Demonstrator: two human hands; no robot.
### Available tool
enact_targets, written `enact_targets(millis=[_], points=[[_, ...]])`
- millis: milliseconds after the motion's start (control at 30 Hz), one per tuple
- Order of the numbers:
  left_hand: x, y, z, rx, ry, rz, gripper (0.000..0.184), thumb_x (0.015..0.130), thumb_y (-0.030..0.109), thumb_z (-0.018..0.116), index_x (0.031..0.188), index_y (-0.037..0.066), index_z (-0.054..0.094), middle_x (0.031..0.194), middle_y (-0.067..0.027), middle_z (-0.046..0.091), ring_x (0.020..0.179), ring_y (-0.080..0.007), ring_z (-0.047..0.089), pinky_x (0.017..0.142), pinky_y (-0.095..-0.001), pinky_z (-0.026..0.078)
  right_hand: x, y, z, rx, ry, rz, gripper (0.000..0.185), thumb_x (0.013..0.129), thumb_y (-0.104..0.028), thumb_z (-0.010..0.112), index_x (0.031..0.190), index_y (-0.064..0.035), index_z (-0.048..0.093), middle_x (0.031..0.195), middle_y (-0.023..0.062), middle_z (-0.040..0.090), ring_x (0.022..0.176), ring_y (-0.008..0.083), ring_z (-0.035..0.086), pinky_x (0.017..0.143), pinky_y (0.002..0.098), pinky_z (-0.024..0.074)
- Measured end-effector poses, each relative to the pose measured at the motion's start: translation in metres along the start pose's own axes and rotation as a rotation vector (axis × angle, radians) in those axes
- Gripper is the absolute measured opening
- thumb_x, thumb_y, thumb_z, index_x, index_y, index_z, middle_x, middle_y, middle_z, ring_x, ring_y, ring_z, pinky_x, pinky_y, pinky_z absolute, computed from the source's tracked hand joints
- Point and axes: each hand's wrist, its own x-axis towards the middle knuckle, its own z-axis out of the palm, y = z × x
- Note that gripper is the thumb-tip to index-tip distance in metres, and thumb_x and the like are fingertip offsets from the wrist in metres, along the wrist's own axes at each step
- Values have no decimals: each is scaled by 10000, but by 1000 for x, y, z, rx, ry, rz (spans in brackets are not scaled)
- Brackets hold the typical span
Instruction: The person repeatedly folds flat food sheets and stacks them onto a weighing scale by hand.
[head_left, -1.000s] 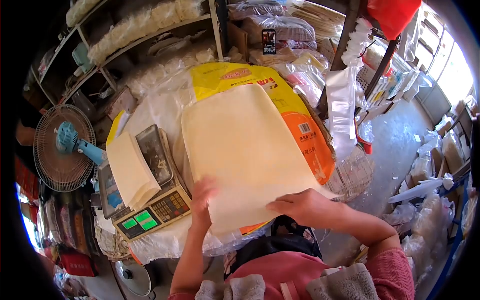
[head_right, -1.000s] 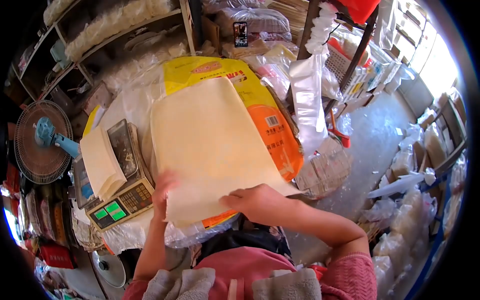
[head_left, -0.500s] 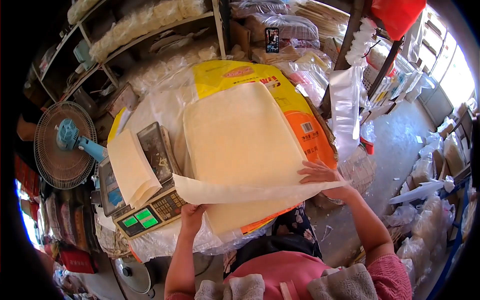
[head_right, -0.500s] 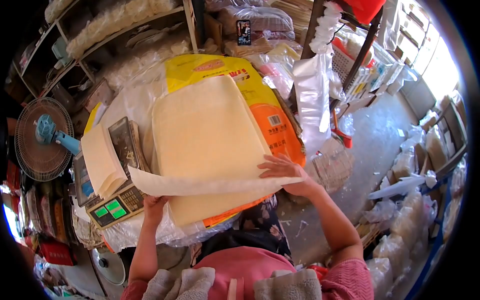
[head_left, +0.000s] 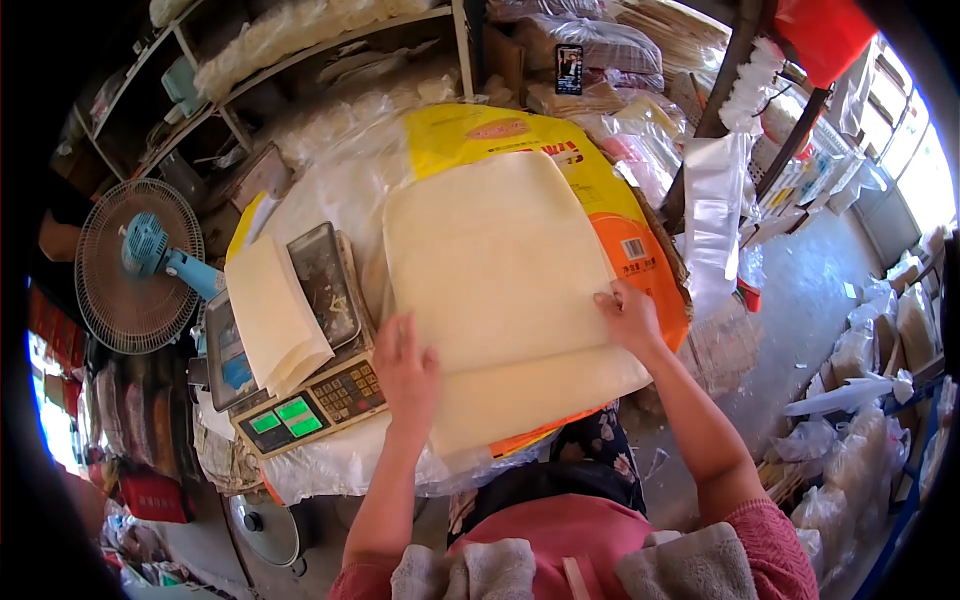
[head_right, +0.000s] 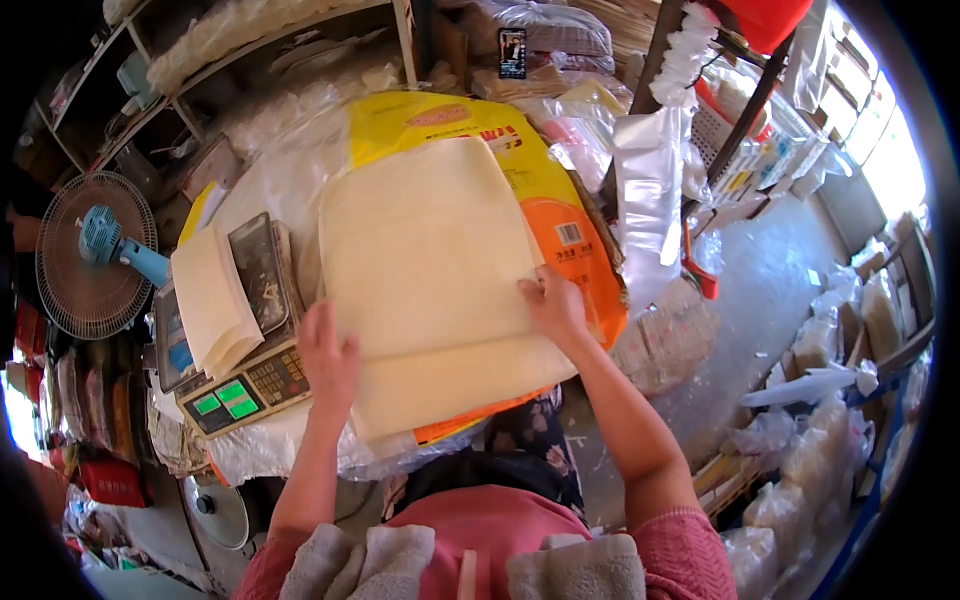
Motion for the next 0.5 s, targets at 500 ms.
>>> enact_targets(millis=[500], points=[[-12, 14, 10, 26, -475, 145, 627, 884, 501, 560, 1376, 123, 472, 1504, -143, 312, 1395, -332, 272, 1111, -575, 153, -11, -44, -12, -349, 11, -32, 478, 877, -260, 604, 1309, -96, 479, 1232, 215, 540, 1052, 388, 567, 838, 470, 470]])
